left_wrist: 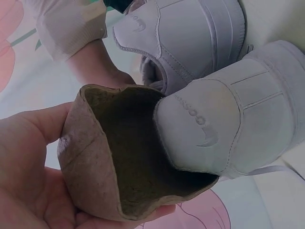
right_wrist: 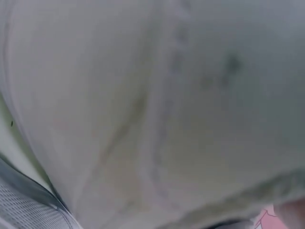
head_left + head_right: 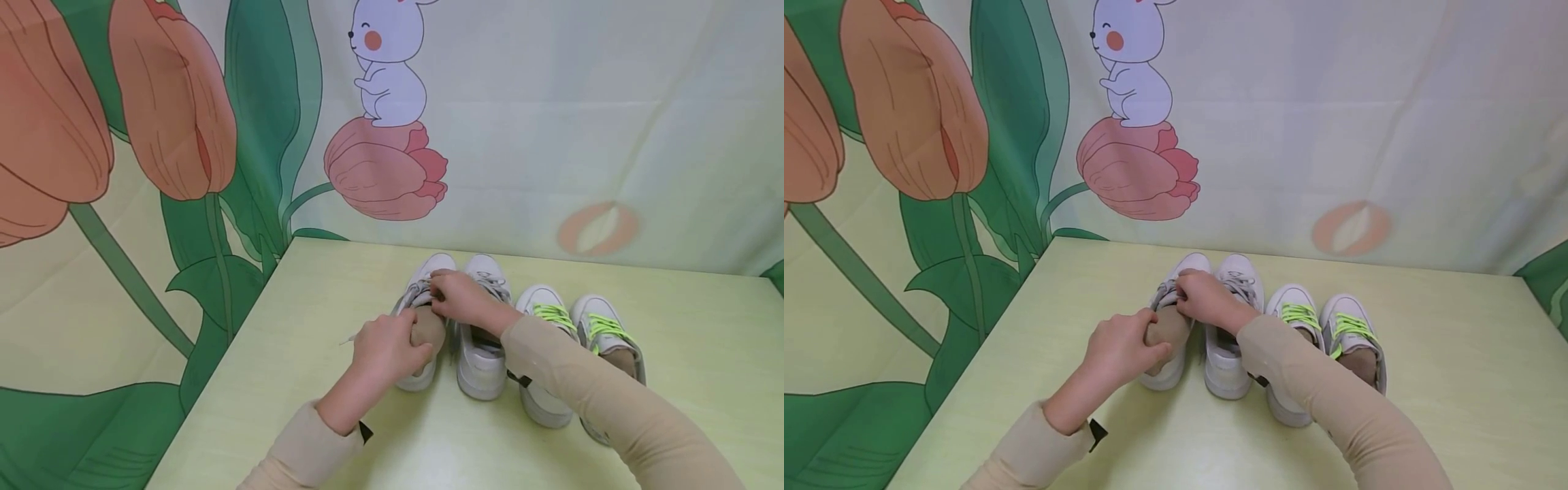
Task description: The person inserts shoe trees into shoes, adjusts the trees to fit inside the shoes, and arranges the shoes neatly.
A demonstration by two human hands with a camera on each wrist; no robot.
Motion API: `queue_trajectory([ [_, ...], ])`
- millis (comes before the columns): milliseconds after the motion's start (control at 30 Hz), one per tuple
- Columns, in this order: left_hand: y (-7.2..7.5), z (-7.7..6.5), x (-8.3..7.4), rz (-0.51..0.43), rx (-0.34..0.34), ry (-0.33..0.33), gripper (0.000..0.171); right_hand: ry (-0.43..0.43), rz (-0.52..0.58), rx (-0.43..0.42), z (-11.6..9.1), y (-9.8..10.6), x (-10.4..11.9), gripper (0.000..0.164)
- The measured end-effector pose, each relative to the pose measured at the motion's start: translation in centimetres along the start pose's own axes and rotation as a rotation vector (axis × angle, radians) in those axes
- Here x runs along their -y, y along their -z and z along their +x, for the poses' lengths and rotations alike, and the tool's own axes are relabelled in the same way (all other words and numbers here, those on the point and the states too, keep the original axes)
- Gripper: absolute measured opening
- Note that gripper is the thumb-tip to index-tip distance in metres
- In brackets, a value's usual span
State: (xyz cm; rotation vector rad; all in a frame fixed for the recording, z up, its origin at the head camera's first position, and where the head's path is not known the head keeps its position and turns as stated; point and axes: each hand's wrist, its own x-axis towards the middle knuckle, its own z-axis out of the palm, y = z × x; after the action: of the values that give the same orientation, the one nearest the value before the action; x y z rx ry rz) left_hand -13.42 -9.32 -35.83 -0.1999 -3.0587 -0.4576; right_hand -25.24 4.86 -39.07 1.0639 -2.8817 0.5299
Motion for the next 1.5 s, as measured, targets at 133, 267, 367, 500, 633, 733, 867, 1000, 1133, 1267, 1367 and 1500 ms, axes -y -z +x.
queue_trajectory([
  [133,-0.1,-0.1,0.0,0.008,-0.025,-0.013,0.039,0.028,0.012,0.001,-0.2,0.1,-0.2,0.006],
  [267,-0.3,-0.3,0.0,0.018,-0.050,-0.014,0.040,0.085,0.026,-0.022,-0.6,-0.1,-0.5,0.005],
  [367,-0.5,-0.3,0.0,0.027,-0.072,-0.018,0.041,0.107,0.052,-0.037,-0.9,-0.2,-0.7,0.006],
  [500,-0.7,-0.3,-0.1,0.027,-0.096,-0.019,0.039,0.113,0.100,-0.035,-1.0,-0.2,-1.0,0.006],
  [633,-0.8,-0.1,-0.1,0.030,-0.109,-0.016,0.037,0.127,0.160,-0.029,-1.0,-0.1,-1.2,0.007],
  [733,-0.9,0.0,-0.2,0.034,-0.110,-0.018,0.037,0.148,0.195,-0.035,-1.0,-0.1,-1.5,0.007],
  [867,-1.0,0.3,-0.5,0.050,-0.100,-0.023,0.038,0.173,0.213,-0.055,-1.0,-0.2,-1.9,0.009],
  [1000,-1.1,0.4,-0.5,0.061,-0.103,-0.015,0.041,0.129,0.212,-0.040,-1.0,-0.3,-1.6,0.008],
  [1133,-1.7,0.2,-0.1,0.011,-0.151,0.001,0.051,0.103,0.176,-0.036,-0.9,-0.3,-1.2,0.007],
  [1267,-2.7,-0.3,0.8,-0.164,-0.197,-0.009,0.075,0.108,0.142,-0.050,-1.0,-0.4,-1.1,0.006],
  [1367,-3.2,-0.7,1.5,-0.381,-0.155,0.016,0.088,0.118,0.130,-0.065,-1.0,-0.5,-1.2,0.005],
  [1500,-3.7,-1.0,2.3,-0.610,-0.074,0.078,0.092,0.121,0.113,-0.085,-1.0,-0.6,-1.3,0.004],
])
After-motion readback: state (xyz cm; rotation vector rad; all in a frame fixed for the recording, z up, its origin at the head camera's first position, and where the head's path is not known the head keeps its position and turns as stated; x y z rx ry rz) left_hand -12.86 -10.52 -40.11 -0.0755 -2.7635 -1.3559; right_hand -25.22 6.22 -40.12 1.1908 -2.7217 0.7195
